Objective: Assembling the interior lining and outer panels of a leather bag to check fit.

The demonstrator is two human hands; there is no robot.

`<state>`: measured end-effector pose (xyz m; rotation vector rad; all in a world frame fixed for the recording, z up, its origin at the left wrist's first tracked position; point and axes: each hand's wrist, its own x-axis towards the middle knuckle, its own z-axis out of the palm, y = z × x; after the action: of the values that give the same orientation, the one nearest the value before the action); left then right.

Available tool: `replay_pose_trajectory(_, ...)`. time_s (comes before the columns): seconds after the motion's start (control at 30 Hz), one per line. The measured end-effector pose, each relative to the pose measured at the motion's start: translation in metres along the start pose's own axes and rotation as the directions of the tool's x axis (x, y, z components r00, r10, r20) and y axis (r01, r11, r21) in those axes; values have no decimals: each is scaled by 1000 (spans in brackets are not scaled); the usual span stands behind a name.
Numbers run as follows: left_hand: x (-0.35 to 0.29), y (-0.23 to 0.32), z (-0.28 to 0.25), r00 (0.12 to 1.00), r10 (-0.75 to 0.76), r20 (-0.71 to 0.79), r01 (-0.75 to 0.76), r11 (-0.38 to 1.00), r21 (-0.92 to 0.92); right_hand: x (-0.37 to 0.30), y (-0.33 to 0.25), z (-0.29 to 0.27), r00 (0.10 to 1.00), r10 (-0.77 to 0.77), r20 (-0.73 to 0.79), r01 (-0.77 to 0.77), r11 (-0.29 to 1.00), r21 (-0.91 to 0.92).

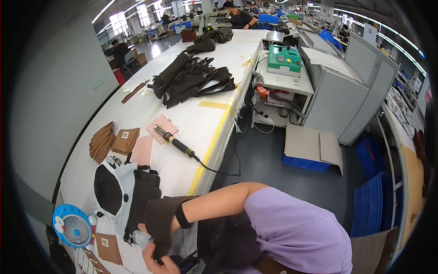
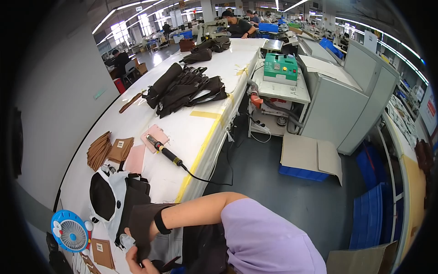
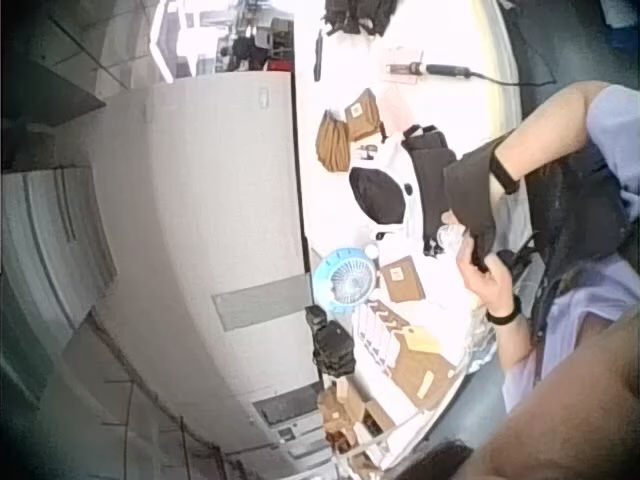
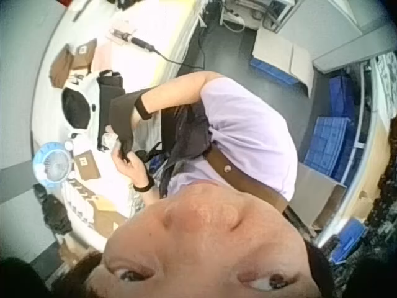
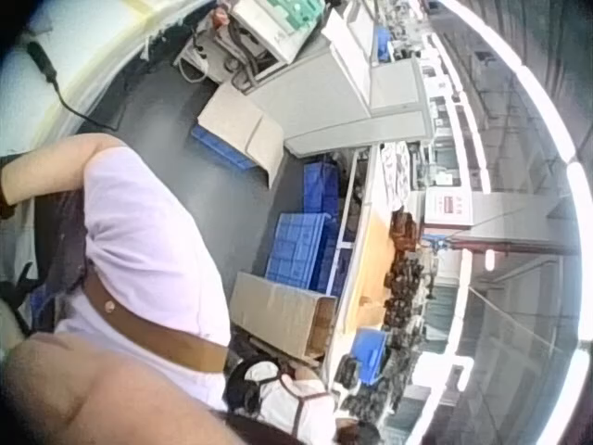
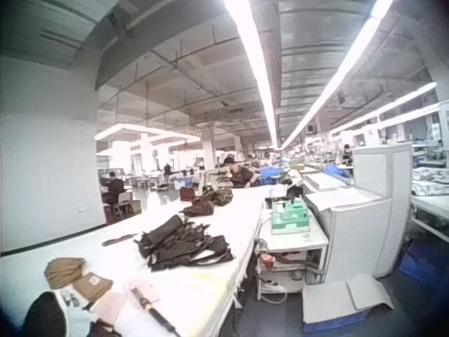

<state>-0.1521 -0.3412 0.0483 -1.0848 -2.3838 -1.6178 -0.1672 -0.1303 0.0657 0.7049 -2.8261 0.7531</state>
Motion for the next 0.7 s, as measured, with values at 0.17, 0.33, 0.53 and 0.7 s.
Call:
replay_pose_trajectory(0.17, 17, -6, -37, 777, -627, -57, 515, 685, -516, -34, -25, -6, 898, -389, 207, 320, 899, 299)
replay_pose_trajectory(0.33, -8, -37, -40, 695, -707, 126, 619, 501, -604, -73, -68, -82, 778, -627, -45, 444, 498, 745)
replay_pose_trajectory(0.53, -43, -35, -38, 734, -637, 236, 613, 472, -633, -96, -43, -70, 693, -708, -134, 499, 337, 798)
replay_pose_trajectory(0.7, -58, -8, -27, 837, -516, 185, 530, 676, -512, -100, -49, -79, 930, -247, -273, 363, 493, 791)
